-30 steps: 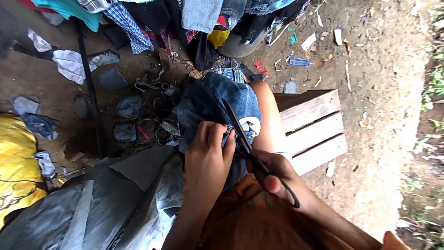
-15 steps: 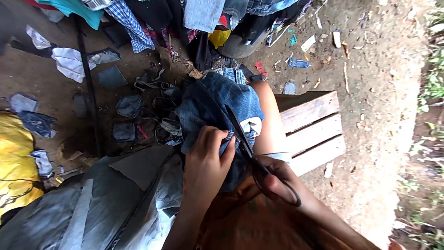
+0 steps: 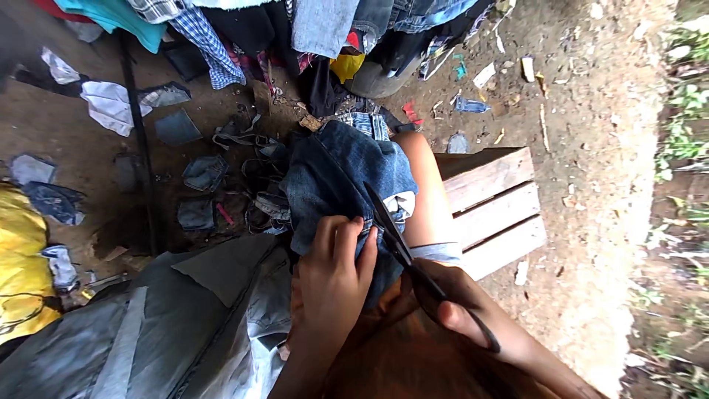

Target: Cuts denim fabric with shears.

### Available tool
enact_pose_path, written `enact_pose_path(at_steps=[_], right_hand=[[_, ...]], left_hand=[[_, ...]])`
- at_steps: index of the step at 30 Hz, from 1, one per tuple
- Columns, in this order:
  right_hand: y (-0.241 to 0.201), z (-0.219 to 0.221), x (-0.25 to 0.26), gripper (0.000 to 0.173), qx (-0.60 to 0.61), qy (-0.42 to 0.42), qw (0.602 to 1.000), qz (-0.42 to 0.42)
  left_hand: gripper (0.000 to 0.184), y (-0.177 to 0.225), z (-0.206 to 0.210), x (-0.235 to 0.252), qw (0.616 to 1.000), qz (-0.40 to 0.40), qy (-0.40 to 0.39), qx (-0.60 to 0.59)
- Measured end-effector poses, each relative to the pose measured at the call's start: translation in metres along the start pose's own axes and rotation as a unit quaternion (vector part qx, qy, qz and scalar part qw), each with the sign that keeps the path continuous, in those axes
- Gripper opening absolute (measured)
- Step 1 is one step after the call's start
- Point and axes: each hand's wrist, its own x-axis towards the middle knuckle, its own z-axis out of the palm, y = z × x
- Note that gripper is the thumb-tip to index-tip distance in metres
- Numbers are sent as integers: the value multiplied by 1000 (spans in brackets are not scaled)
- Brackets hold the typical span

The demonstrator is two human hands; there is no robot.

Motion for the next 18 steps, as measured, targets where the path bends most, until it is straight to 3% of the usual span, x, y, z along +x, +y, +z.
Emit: enact_pose_path(at_steps=[12, 18], right_hand=[[-10, 7, 17, 72, -35, 21, 999, 21], [-12, 8, 19, 59, -50, 50, 997, 21]], left_hand=[[18, 3, -10, 6, 993, 67, -51, 76], [19, -1, -9, 5, 995, 64, -52, 61]])
